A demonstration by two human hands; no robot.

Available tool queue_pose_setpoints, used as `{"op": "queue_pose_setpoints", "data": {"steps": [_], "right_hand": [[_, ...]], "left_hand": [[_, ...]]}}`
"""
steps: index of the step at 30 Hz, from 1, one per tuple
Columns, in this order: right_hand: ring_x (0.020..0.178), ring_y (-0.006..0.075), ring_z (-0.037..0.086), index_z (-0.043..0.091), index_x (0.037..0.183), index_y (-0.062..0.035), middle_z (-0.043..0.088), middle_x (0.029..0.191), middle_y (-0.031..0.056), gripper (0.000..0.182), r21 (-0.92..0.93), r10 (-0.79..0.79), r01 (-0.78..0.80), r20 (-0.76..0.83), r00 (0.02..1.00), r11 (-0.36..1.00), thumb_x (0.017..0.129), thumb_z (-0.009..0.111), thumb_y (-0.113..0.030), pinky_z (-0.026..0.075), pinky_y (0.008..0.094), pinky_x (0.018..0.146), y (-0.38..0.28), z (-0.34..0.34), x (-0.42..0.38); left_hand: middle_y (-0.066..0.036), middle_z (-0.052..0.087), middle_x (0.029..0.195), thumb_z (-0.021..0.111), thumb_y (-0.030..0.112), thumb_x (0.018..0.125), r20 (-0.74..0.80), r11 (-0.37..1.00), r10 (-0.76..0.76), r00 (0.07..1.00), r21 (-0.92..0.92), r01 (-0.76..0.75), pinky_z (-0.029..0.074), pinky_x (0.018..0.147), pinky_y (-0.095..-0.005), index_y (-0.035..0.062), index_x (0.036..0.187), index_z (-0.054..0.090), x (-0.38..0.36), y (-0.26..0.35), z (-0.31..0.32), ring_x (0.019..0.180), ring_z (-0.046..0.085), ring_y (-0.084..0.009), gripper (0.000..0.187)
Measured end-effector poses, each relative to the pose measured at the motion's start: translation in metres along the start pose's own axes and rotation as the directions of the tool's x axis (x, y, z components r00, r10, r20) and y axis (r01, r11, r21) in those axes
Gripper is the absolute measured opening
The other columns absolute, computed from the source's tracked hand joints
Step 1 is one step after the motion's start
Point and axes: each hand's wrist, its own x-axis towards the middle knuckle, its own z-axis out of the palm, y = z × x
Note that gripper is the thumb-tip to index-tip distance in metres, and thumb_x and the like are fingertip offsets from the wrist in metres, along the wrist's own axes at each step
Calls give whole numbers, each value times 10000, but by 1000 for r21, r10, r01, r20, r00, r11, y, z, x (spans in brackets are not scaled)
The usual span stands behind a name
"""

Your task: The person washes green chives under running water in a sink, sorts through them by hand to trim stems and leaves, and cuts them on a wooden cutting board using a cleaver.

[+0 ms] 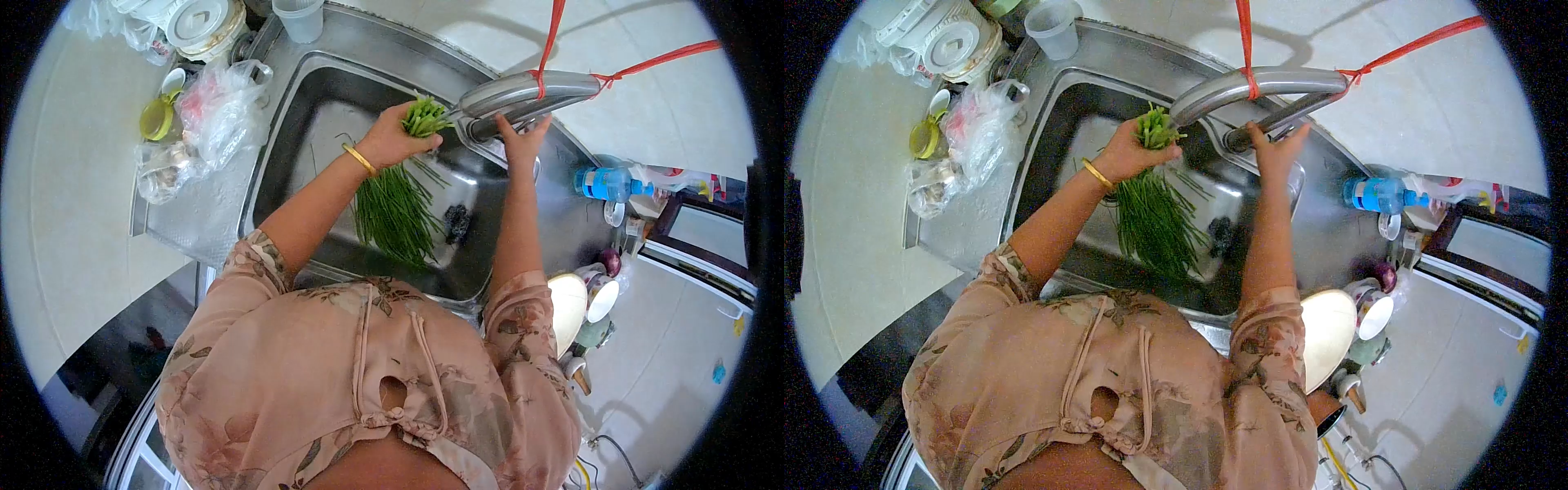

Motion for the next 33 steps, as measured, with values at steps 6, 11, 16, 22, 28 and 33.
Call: {"op": "queue_pose_setpoints", "data": {"steps": [6,11,16,22,28,33], "right_hand": [[1110,320,439,221,1284,80,439,1180,240,1000,-69,19,-16,53,998,997,512,810,-161,345,359,952,-12,-6,12],[1014,313,495,327,1219,40,497,1083,194,838,-17,-107,107,26,994,994,529,776,-113,388,370,894,-9,-4,10],[1026,317,480,348,1213,51,493,1092,199,795,-39,-96,96,2,995,995,564,770,-129,367,379,905,-32,-2,0],[1098,336,443,312,1251,66,457,1169,225,839,-60,51,-52,-22,998,997,613,763,-240,331,376,949,-62,31,-85],[1038,339,517,325,1290,-61,521,1122,206,747,205,44,-128,370,928,970,671,705,-233,407,369,869,-110,79,-161],[947,343,563,458,1176,-76,583,1019,193,560,157,215,-302,413,885,940,688,681,-237,440,390,788,-112,86,-167]], "left_hand": [[-13,612,882,746,195,698,52,998,-23,998,-61,26,449,769,-255,25,977,562,-2,-6,5,812,553,-95,375],[-62,624,887,747,204,674,-34,999,18,999,45,-16,457,744,-272,-6,991,572,-1,-16,3,791,564,-120,419],[-59,630,866,752,188,669,-148,991,-101,984,-102,86,455,747,-264,14,937,596,-10,2,1,785,579,-131,356],[-75,643,835,645,138,772,-192,864,-202,960,-497,82,466,733,-283,27,852,599,-9,-17,-12,766,596,-167,144],[-51,596,699,678,113,744,-220,859,-190,957,-509,54,457,612,-265,23,759,600,-29,16,19,663,560,-134,120],[-14,532,610,716,196,702,-358,924,-201,912,-377,55,366,454,-268,39,688,567,-23,11,28,461,456,-105,217]]}}
